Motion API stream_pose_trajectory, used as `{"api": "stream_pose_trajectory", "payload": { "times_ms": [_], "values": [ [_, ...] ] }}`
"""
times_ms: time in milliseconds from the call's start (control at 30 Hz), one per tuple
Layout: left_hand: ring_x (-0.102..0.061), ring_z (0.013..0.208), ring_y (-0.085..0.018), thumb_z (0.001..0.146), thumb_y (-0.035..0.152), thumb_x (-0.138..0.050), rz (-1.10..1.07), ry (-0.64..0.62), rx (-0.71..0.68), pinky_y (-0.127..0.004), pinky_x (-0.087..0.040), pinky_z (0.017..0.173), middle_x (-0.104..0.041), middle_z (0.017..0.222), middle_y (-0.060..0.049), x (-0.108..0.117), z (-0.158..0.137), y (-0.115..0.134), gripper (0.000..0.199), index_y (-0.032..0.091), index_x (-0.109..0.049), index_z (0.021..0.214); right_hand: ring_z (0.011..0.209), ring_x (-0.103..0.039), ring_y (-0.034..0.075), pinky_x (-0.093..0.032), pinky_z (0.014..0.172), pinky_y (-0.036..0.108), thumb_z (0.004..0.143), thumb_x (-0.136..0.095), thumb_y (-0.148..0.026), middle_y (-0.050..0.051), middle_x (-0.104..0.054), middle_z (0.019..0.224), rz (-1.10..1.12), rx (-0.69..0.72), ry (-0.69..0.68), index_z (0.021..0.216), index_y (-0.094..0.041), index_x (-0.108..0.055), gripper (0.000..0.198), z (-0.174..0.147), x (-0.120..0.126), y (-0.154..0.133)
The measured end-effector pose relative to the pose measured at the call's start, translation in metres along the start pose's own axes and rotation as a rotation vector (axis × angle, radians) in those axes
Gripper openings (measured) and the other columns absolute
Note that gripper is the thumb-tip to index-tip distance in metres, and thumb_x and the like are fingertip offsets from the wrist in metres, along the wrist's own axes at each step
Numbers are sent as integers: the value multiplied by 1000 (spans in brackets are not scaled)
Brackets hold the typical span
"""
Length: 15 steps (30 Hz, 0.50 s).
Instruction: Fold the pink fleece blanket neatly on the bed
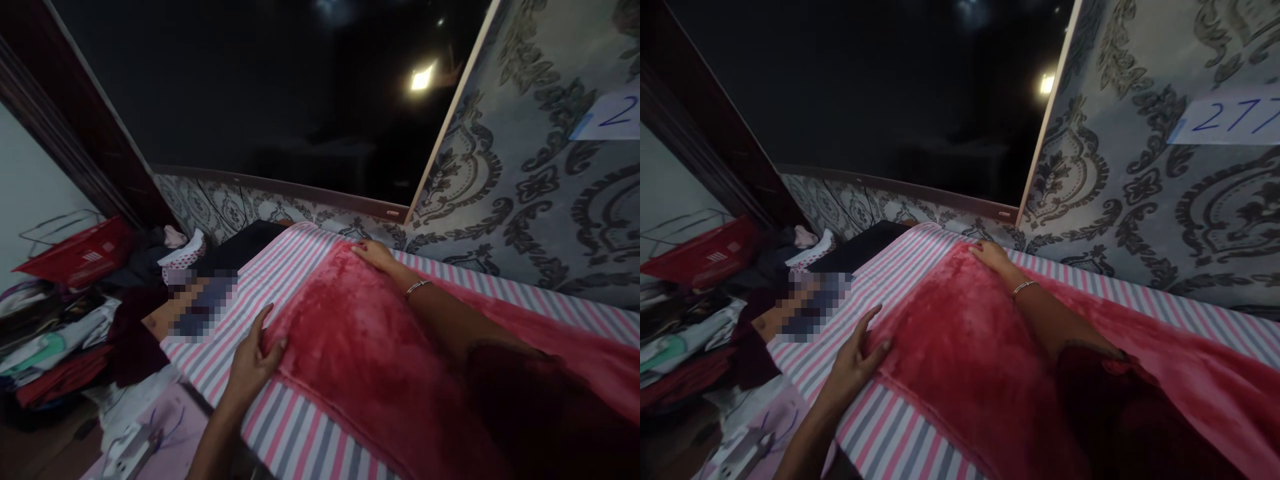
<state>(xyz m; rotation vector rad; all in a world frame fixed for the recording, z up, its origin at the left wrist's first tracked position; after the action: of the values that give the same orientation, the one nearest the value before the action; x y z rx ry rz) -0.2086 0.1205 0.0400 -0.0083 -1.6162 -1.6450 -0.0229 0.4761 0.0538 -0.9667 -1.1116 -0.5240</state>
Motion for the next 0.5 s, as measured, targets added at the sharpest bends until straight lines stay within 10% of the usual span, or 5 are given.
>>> {"api": "stream_pose_trajectory", "payload": {
  "times_ms": [267, 500],
  "values": [
    [-58, 127, -27, 87, 45, -55, -57, 24, -109, -43, -44, 108, -58, 143, -11, 0, -3, 12, 60, 20, -49, 142, 89, -65, 23, -44, 74, 28, 88, -61, -27, 8, -73, 97, 31, -2, 106, 93, -18, -70, 14, -20, 34, 5],
    [-60, 121, -27, 85, 47, -61, 10, 270, -160, -42, -46, 105, -56, 143, -12, 74, -7, 27, 64, 21, -49, 142, 98, -63, 23, -44, 82, 30, 95, -50, -29, 9, -71, 107, 32, 44, 251, 103, -19, -66, 20, 0, 54, -57]
  ]
}}
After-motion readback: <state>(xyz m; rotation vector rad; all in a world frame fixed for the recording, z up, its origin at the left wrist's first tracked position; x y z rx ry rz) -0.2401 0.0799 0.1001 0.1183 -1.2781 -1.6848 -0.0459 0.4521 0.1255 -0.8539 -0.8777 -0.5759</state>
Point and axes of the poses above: each hand's wrist, its own z-axis towards the middle knuckle, its own x-axis out of the back of the hand, y = z × x, the point moved 9 cm from there along z, towards the middle knuckle
